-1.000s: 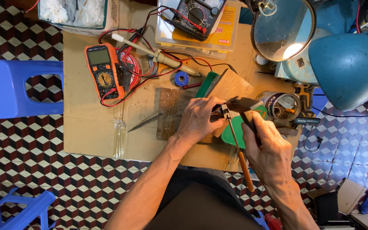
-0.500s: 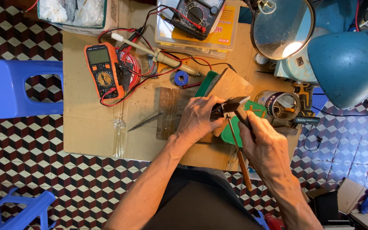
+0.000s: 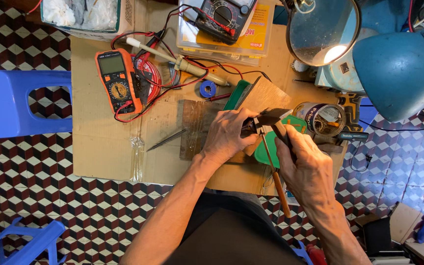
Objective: The person uses a hammer and a small chisel to carefully chip away at a small metal component held in a green clamp on a workbench. The person repeatedly taps the chisel with the hammer to remove material from the component.
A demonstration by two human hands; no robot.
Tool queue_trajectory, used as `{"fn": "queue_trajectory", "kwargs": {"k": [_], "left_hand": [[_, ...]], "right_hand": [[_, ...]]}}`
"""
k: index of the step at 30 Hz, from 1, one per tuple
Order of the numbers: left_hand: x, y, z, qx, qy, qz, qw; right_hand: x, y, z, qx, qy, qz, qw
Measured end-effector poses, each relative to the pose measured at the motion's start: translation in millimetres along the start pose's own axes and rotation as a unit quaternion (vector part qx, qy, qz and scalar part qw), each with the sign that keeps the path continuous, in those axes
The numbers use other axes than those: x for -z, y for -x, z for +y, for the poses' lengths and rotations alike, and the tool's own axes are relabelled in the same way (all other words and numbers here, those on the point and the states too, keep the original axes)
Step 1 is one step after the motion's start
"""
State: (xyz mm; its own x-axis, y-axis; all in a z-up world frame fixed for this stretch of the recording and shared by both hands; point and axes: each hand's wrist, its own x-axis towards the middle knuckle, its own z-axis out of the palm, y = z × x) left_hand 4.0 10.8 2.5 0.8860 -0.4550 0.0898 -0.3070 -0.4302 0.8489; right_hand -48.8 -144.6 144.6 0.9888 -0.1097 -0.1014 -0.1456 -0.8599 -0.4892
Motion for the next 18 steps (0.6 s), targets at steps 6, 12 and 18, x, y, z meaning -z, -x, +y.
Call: {"fn": "queue_trajectory", "kwargs": {"k": [6, 12, 18], "left_hand": [[2, 0, 0, -0.003, -0.006, 0.004, 1.0], [3, -1, 0, 0.002, -0.001, -0.009, 1.0], [2, -1, 0, 0.01, -0.002, -0.013, 1.0]], "right_hand": [[0, 0, 0, -0.003, 0.008, -0.018, 1.0], [0, 8, 11, -0.012, -0.029, -0.014, 0.999], [-10, 69, 42, -0.263, -0.13, 0.034, 0.955]]}}
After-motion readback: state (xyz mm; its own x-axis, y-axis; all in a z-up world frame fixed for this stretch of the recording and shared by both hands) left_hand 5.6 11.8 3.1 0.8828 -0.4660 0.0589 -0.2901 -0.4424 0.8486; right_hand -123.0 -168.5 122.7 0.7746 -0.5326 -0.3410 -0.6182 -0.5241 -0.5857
